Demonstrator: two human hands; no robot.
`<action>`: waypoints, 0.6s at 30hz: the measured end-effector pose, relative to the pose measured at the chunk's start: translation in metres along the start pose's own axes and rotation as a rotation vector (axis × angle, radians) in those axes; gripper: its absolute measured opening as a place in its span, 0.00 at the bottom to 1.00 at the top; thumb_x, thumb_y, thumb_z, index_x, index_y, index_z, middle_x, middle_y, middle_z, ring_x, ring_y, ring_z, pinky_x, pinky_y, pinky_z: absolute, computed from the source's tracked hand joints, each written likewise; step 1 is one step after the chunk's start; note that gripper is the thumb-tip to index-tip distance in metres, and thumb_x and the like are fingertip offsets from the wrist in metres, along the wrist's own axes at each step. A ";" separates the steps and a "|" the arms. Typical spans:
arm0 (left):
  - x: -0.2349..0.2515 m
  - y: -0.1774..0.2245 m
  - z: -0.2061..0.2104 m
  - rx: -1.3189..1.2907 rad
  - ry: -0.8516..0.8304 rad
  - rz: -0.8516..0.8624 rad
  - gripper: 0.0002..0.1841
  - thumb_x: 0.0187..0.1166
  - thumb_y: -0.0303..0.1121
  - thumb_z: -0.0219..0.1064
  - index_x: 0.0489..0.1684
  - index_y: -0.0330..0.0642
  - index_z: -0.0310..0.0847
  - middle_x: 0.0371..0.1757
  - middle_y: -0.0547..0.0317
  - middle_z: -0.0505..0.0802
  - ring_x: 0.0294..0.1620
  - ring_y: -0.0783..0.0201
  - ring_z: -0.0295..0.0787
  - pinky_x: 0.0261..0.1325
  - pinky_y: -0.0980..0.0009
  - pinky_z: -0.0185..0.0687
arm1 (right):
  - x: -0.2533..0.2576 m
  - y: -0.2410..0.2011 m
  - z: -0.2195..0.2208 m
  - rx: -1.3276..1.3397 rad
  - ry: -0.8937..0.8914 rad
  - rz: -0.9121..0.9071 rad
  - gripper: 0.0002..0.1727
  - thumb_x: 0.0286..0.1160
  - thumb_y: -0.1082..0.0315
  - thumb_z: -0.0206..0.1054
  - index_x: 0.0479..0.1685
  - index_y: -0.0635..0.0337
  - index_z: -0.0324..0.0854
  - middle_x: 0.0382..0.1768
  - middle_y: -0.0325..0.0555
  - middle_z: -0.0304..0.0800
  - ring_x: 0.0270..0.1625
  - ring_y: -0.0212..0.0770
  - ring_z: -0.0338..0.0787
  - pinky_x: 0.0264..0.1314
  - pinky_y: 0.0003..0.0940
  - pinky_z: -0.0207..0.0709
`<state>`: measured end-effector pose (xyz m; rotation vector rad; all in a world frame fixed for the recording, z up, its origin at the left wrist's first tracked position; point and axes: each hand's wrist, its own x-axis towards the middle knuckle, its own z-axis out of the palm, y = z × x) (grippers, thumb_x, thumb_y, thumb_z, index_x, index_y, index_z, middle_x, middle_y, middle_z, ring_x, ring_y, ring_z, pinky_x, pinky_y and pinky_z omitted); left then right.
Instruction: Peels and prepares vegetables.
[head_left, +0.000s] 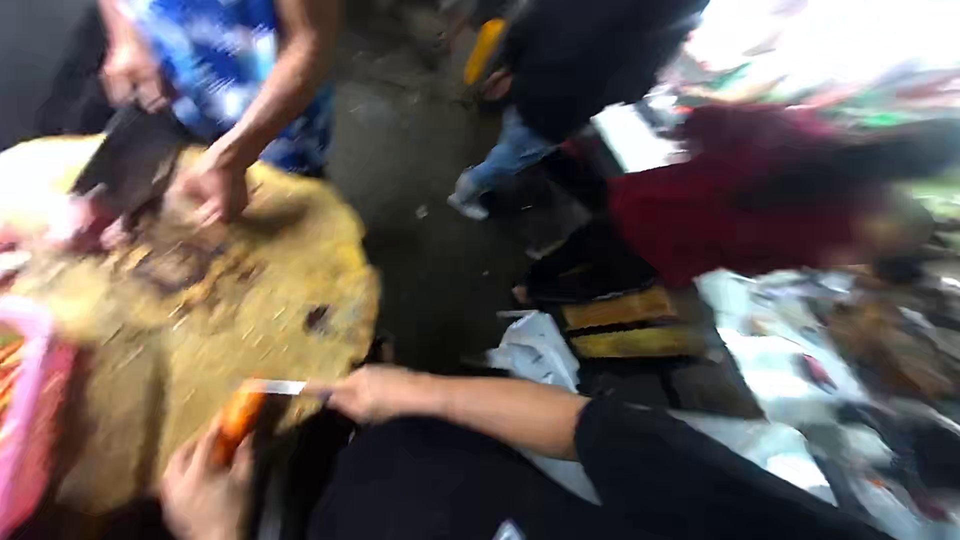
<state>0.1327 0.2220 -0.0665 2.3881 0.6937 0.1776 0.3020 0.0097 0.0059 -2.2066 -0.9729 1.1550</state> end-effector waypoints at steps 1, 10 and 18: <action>0.002 0.004 0.000 -0.010 0.003 -0.042 0.26 0.75 0.38 0.74 0.72 0.36 0.83 0.69 0.26 0.85 0.73 0.28 0.79 0.75 0.34 0.71 | 0.007 0.003 0.000 0.019 -0.041 0.013 0.27 0.94 0.57 0.48 0.90 0.37 0.65 0.54 0.56 0.94 0.55 0.56 0.93 0.62 0.62 0.82; 0.000 -0.017 0.022 -0.034 0.110 -0.106 0.23 0.73 0.37 0.77 0.68 0.42 0.86 0.65 0.39 0.89 0.68 0.39 0.85 0.72 0.42 0.79 | 0.017 0.037 0.045 0.012 0.009 -0.032 0.29 0.94 0.54 0.45 0.93 0.35 0.58 0.59 0.55 0.92 0.58 0.51 0.92 0.67 0.52 0.80; 0.002 -0.018 0.021 -0.066 0.087 -0.146 0.24 0.72 0.36 0.78 0.69 0.44 0.85 0.65 0.41 0.88 0.69 0.40 0.84 0.73 0.44 0.78 | 0.009 0.040 0.039 -0.016 -0.012 -0.022 0.29 0.95 0.52 0.45 0.94 0.32 0.55 0.63 0.54 0.91 0.62 0.51 0.91 0.71 0.52 0.79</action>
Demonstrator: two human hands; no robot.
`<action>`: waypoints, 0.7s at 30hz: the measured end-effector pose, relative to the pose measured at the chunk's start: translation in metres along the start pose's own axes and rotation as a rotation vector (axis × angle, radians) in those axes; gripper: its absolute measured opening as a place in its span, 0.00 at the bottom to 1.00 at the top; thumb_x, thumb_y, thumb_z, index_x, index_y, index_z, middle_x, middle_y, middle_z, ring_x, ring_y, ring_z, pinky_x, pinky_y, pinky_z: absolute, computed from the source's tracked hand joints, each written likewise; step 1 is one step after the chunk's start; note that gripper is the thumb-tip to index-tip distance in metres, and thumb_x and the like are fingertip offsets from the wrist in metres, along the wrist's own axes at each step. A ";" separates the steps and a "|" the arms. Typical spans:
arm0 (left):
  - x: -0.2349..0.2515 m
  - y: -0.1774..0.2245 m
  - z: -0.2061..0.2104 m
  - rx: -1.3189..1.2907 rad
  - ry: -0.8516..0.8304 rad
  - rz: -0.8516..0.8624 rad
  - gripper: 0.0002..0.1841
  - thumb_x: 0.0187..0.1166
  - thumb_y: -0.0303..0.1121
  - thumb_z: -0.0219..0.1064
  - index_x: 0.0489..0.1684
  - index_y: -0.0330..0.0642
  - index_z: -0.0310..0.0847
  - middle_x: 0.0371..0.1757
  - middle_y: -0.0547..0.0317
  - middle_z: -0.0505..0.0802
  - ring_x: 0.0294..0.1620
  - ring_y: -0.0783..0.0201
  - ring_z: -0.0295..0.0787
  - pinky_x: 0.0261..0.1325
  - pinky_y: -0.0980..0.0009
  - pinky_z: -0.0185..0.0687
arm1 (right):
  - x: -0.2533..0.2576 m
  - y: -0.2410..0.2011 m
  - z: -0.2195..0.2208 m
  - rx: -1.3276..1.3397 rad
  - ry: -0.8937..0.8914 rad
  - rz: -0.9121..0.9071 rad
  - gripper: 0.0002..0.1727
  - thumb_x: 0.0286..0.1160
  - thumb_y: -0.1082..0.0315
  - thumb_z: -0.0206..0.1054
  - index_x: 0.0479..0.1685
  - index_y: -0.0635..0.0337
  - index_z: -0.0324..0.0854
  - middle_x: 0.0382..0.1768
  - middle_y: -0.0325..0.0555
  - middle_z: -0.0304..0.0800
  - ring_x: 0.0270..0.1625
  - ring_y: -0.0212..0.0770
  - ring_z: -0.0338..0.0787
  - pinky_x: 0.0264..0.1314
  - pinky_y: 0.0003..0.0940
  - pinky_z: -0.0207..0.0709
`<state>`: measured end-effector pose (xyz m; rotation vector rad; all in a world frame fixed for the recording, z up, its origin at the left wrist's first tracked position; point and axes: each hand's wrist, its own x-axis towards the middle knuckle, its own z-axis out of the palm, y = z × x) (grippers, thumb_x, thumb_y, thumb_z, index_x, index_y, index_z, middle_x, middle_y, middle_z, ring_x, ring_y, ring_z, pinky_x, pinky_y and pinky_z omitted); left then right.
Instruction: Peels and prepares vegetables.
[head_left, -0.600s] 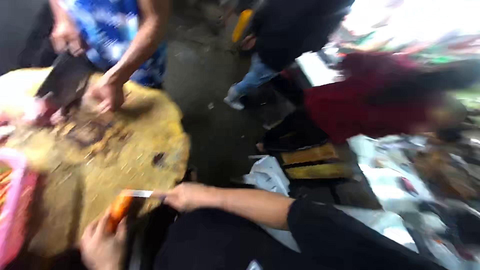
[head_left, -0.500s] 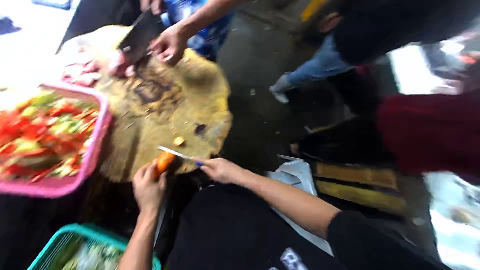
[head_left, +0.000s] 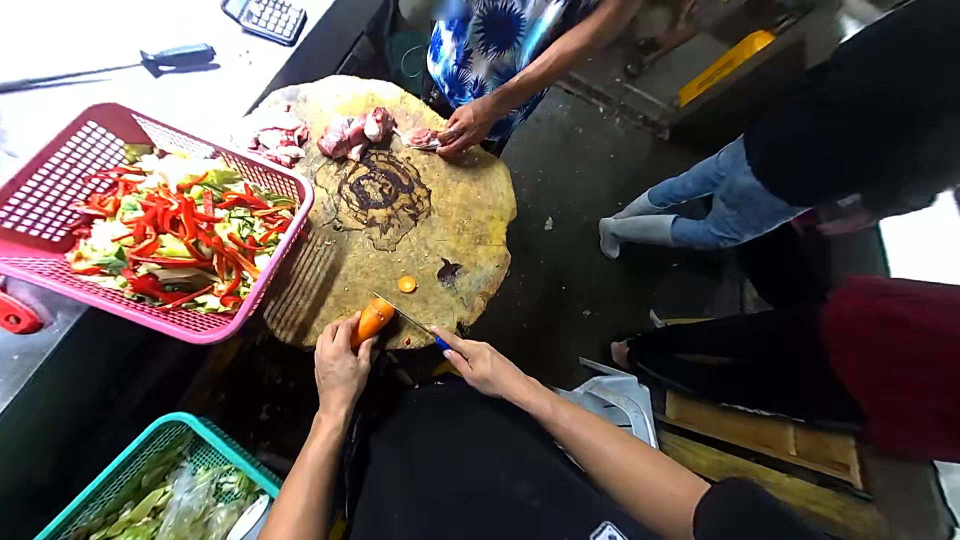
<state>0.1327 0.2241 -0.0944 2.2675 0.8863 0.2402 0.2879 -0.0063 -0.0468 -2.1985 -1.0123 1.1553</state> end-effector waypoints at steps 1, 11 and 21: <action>0.000 0.000 -0.002 -0.033 -0.011 -0.009 0.24 0.72 0.36 0.78 0.69 0.43 0.85 0.66 0.41 0.88 0.69 0.41 0.84 0.74 0.45 0.78 | -0.001 -0.001 0.000 -0.001 -0.010 0.011 0.29 0.95 0.52 0.45 0.94 0.32 0.55 0.64 0.54 0.90 0.64 0.51 0.90 0.72 0.52 0.78; -0.014 0.053 -0.065 -0.683 0.218 0.225 0.33 0.62 0.41 0.83 0.62 0.33 0.73 0.56 0.57 0.90 0.60 0.69 0.88 0.67 0.69 0.87 | -0.009 0.003 0.009 0.006 0.024 0.010 0.29 0.94 0.52 0.45 0.94 0.33 0.56 0.64 0.55 0.90 0.65 0.52 0.90 0.73 0.52 0.78; -0.005 0.019 -0.033 -1.014 0.306 -0.226 0.44 0.59 0.25 0.81 0.80 0.34 0.60 0.65 0.45 0.85 0.62 0.60 0.87 0.61 0.65 0.90 | -0.026 -0.005 -0.002 0.073 0.076 0.000 0.29 0.94 0.54 0.47 0.94 0.38 0.58 0.66 0.54 0.89 0.62 0.48 0.92 0.71 0.49 0.79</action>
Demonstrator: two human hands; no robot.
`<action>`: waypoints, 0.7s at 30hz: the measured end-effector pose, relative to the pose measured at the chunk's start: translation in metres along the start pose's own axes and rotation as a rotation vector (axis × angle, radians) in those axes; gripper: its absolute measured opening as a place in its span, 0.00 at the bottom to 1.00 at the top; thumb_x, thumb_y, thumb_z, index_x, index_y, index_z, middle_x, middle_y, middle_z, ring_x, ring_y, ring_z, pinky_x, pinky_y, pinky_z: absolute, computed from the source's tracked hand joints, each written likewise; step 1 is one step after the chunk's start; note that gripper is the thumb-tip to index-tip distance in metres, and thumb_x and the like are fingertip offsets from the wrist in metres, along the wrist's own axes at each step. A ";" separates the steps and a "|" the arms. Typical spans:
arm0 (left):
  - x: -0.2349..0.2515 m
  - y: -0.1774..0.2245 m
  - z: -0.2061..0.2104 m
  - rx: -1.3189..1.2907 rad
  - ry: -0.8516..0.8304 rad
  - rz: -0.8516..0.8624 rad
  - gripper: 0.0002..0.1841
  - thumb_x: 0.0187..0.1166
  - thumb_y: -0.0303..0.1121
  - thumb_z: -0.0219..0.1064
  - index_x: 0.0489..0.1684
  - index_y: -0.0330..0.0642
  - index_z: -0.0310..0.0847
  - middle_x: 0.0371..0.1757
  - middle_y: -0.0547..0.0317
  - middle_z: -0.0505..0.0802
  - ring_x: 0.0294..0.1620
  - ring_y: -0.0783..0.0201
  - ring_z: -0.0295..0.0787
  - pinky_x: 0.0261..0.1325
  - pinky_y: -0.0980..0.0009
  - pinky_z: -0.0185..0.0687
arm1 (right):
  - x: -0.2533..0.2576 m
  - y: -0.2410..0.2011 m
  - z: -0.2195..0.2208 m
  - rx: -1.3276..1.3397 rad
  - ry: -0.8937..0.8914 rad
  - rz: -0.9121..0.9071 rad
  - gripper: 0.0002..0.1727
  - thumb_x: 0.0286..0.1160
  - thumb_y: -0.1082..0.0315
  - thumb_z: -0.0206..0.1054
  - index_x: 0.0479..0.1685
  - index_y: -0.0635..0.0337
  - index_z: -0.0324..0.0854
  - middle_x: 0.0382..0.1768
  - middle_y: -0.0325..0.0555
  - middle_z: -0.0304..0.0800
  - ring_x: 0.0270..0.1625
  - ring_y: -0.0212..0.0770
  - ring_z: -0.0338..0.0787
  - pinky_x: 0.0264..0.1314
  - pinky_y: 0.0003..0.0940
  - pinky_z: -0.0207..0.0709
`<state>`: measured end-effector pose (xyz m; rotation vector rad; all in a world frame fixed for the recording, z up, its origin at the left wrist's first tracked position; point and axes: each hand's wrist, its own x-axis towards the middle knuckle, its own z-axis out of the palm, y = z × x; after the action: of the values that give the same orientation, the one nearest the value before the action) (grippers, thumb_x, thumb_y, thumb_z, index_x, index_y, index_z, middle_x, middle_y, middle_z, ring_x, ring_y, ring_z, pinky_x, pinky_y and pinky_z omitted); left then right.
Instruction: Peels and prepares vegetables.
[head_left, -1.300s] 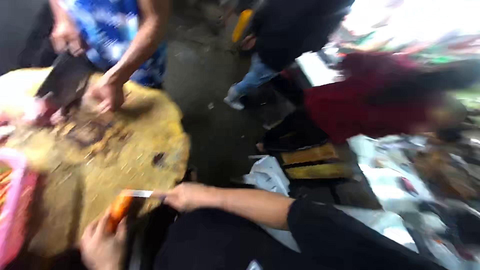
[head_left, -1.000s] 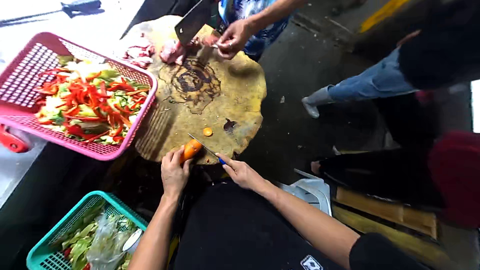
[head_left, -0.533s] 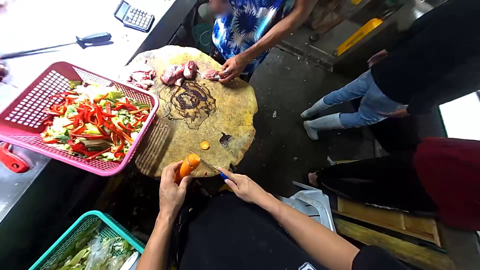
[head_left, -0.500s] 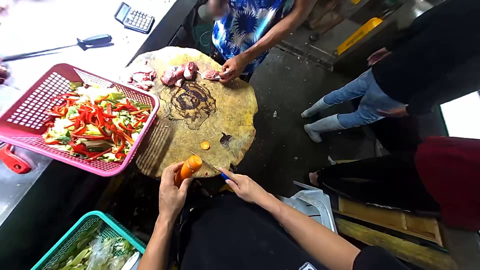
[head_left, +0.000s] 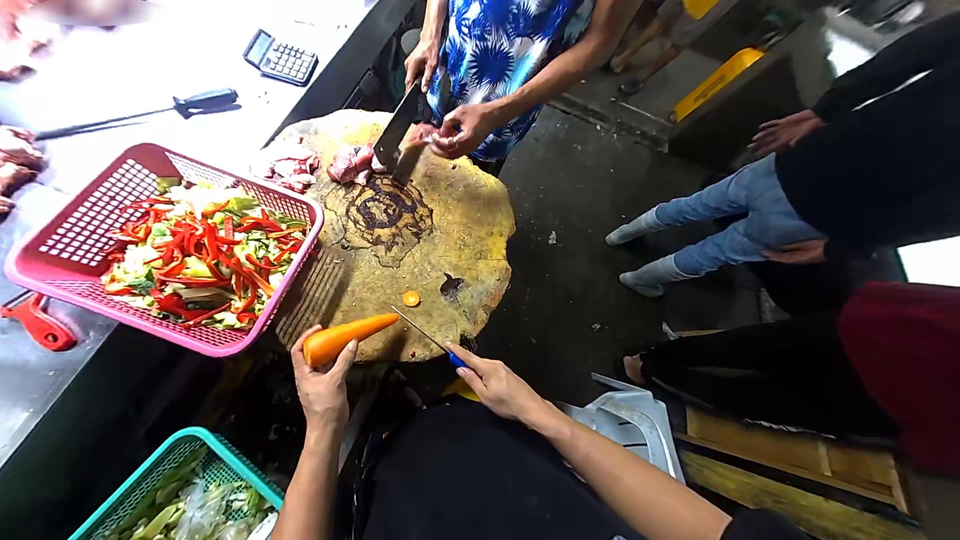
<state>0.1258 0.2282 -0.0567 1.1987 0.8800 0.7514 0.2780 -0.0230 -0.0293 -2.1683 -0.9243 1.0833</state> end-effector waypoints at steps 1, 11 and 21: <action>-0.003 -0.007 -0.005 0.056 0.021 -0.007 0.41 0.57 0.25 0.82 0.76 0.33 0.65 0.62 0.47 0.87 0.61 0.62 0.88 0.61 0.66 0.89 | -0.003 -0.001 -0.001 0.019 0.011 0.003 0.29 0.94 0.54 0.47 0.94 0.39 0.58 0.64 0.54 0.90 0.58 0.47 0.92 0.68 0.48 0.81; -0.026 -0.033 -0.032 0.650 0.055 -0.067 0.31 0.59 0.47 0.86 0.59 0.39 0.83 0.49 0.51 0.93 0.50 0.60 0.91 0.57 0.53 0.86 | -0.001 -0.005 -0.002 0.144 -0.060 0.077 0.29 0.94 0.49 0.46 0.93 0.32 0.59 0.35 0.46 0.88 0.30 0.40 0.85 0.42 0.41 0.82; -0.023 -0.032 -0.030 0.688 0.046 -0.057 0.32 0.59 0.50 0.85 0.59 0.40 0.83 0.48 0.52 0.93 0.48 0.59 0.91 0.55 0.53 0.86 | 0.007 -0.005 -0.001 0.123 -0.094 0.074 0.28 0.94 0.49 0.45 0.92 0.33 0.60 0.38 0.47 0.89 0.32 0.40 0.85 0.43 0.42 0.82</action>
<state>0.0890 0.2152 -0.0874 1.7505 1.2592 0.4337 0.2800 -0.0148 -0.0288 -2.0807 -0.8005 1.2534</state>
